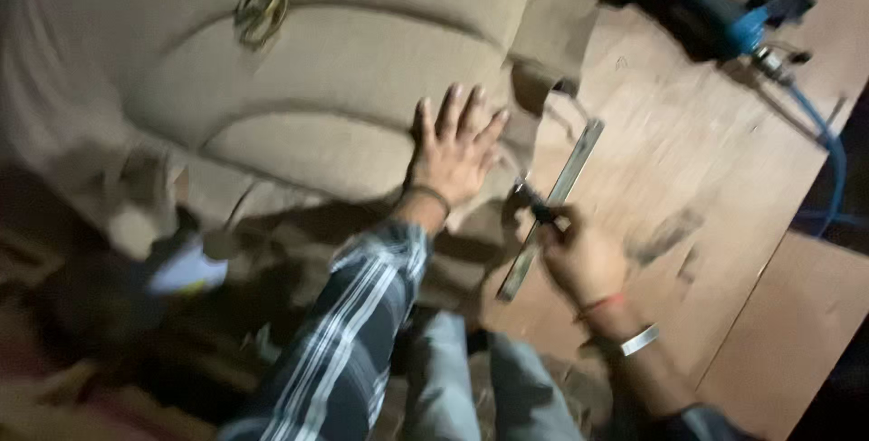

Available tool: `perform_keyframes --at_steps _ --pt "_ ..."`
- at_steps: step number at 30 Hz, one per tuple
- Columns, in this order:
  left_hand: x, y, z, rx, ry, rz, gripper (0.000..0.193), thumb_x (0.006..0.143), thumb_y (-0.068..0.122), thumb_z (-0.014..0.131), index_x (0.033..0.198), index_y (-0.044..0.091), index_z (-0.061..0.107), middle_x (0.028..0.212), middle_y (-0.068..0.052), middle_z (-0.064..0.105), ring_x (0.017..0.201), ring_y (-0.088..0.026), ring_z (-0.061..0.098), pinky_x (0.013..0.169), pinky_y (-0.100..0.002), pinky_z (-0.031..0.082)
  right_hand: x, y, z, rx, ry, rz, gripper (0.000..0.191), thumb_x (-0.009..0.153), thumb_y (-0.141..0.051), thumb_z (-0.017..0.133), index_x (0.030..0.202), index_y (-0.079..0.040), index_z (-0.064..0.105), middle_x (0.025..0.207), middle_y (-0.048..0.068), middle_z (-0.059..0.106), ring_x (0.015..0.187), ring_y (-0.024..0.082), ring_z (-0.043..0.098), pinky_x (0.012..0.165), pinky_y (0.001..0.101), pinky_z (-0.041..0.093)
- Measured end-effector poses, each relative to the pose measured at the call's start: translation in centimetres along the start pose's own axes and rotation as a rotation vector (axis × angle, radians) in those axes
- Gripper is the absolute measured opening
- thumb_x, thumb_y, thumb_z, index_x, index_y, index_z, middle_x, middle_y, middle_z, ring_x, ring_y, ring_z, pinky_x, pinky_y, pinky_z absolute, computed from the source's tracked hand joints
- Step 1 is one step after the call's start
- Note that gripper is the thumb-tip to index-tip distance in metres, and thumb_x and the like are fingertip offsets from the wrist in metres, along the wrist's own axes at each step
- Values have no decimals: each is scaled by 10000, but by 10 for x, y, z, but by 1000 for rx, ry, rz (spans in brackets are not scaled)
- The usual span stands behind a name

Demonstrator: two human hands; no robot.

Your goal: The person attaches beige fabric to a padded upholstered backrest frame on a workbench. They smooth and stretch the fabric by hand, use a pneumatic nail gun to drive fasteners along the edge, and use pliers to pull out old tacks or staples from the frame.

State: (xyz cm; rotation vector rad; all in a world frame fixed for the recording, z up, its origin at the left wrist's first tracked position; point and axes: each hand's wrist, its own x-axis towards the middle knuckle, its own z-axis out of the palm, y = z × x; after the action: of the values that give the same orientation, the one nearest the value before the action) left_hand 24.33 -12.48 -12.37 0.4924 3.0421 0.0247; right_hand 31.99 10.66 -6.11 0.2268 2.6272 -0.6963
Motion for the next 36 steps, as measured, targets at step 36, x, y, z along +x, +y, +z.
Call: perform_keyframes --at_steps 36 --pt "7 -11 4 55 -78 -28 675 999 561 448 1614 363 251 1711 -107 14 1562 -408 17 1175 -757 45 16 87 16 465 263 151 522 987 -276 683 1478 -185 530 1100 109 720 964 209 694 820 340 564"
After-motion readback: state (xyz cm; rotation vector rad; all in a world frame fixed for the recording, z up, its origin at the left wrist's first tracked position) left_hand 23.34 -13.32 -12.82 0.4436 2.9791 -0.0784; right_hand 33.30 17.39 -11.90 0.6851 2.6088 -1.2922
